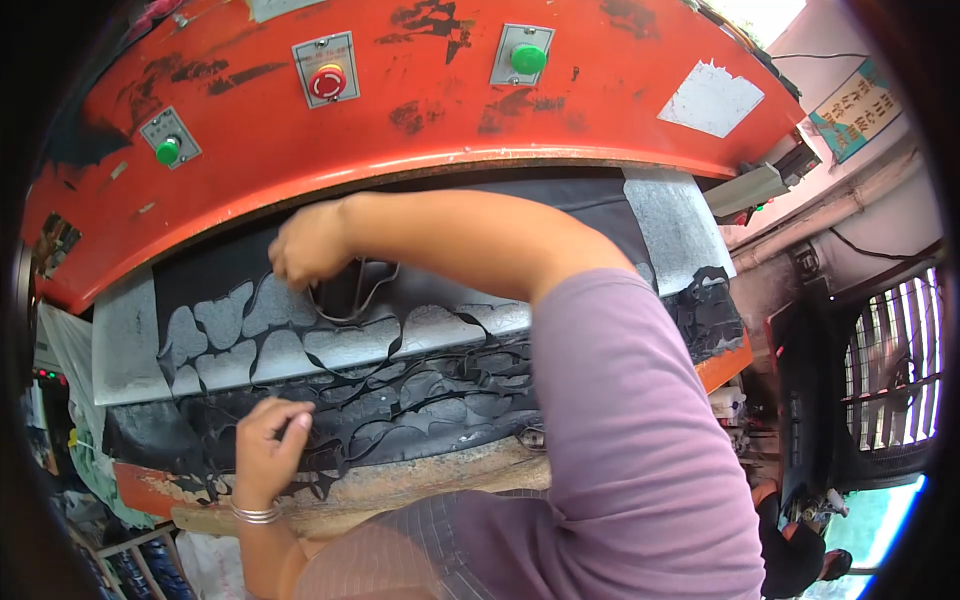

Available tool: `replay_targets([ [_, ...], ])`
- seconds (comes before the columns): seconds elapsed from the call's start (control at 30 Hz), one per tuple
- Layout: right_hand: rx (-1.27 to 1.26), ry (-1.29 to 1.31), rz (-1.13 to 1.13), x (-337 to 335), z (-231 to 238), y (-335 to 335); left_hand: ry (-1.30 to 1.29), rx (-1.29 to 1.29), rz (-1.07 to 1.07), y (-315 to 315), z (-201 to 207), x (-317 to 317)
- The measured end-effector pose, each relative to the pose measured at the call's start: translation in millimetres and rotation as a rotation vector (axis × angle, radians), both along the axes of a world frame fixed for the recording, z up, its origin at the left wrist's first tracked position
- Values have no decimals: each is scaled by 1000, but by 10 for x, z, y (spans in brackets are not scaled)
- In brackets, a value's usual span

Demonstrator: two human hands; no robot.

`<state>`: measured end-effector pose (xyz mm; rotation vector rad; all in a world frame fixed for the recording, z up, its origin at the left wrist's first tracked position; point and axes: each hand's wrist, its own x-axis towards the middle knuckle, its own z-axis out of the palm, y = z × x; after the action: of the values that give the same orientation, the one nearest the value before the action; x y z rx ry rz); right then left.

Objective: Using a metal die and a hydraulic press to cut shoe components from a sheet of material.

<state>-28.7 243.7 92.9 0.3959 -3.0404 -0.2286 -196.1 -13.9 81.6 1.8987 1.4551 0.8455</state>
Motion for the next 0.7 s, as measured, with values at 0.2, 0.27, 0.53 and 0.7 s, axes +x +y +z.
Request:
replay_targets([
  [0.2, -257, 395, -943, 1367, 143, -270, -50, 69, -25, 548, -61, 186],
  [0.27, -362, 493, -1113, 1798, -163, -425, -84, 49, -48, 814, -309, 391],
  [0.53, -576, 623, -1440, 1808, -635, -1028, 49, 288, -7, 1028, -859, 903],
  [0.7, -696, 688, -1452, 1835, -623, -1253, 109, 284, 7, 999, -932, 953],
])
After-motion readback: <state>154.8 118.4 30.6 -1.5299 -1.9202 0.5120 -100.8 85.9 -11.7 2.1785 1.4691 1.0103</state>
